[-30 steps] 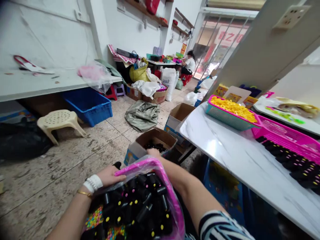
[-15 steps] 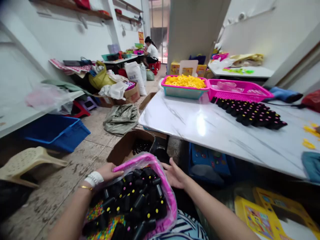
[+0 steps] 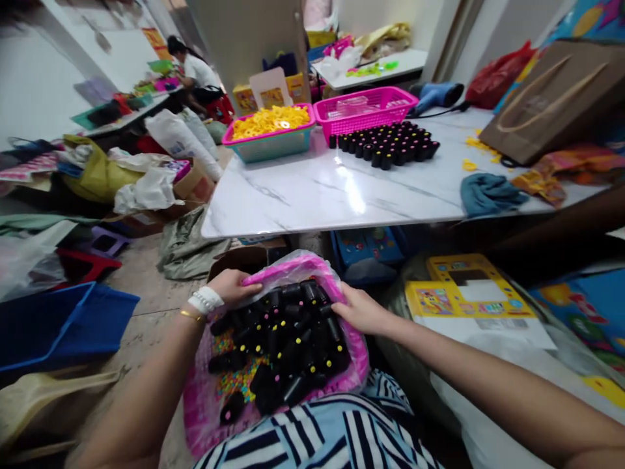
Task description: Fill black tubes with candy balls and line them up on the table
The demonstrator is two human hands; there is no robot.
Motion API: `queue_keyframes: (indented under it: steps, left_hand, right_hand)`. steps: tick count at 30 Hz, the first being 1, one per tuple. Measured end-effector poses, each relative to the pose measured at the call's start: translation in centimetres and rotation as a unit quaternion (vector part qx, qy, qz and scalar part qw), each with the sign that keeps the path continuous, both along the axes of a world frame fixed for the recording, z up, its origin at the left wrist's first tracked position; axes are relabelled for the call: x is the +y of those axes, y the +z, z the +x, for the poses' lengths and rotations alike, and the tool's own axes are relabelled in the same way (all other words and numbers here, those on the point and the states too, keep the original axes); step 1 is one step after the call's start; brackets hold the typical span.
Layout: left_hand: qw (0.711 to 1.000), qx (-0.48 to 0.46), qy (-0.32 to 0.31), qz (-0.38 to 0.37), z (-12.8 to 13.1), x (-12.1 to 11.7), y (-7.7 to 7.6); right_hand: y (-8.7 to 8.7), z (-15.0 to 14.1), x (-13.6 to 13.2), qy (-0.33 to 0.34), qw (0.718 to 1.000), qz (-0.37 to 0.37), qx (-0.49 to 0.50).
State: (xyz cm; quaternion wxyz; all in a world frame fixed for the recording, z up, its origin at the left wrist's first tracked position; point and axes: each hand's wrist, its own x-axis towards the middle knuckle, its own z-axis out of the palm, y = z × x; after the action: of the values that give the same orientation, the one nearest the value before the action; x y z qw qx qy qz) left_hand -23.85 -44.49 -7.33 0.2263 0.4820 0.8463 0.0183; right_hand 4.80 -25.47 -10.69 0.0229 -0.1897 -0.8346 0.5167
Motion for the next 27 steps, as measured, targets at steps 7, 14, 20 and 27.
queue_keyframes:
  steps: [7,14,20,27]
  left_hand:
    - [0.998,0.020,0.002,0.062,2.9,6.6,-4.5]
    - [0.992,-0.018,0.088,0.090,0.4,5.4,-4.7]
    - [0.989,0.048,0.109,0.088,1.3,9.9,-3.7]
    - [0.994,-0.007,0.010,0.105,3.0,19.0,-6.6]
  right_hand:
    - [-0.6,1.2,2.6,0.008,0.997,0.005,-0.081]
    - [-1.1,-2.6,4.4,0.049,0.996,-0.001,-0.074]
    - [-2.6,-2.6,8.4,0.039,0.997,0.017,-0.071]
    - [-5.0,2.2,11.7,-0.071,0.985,0.041,-0.153]
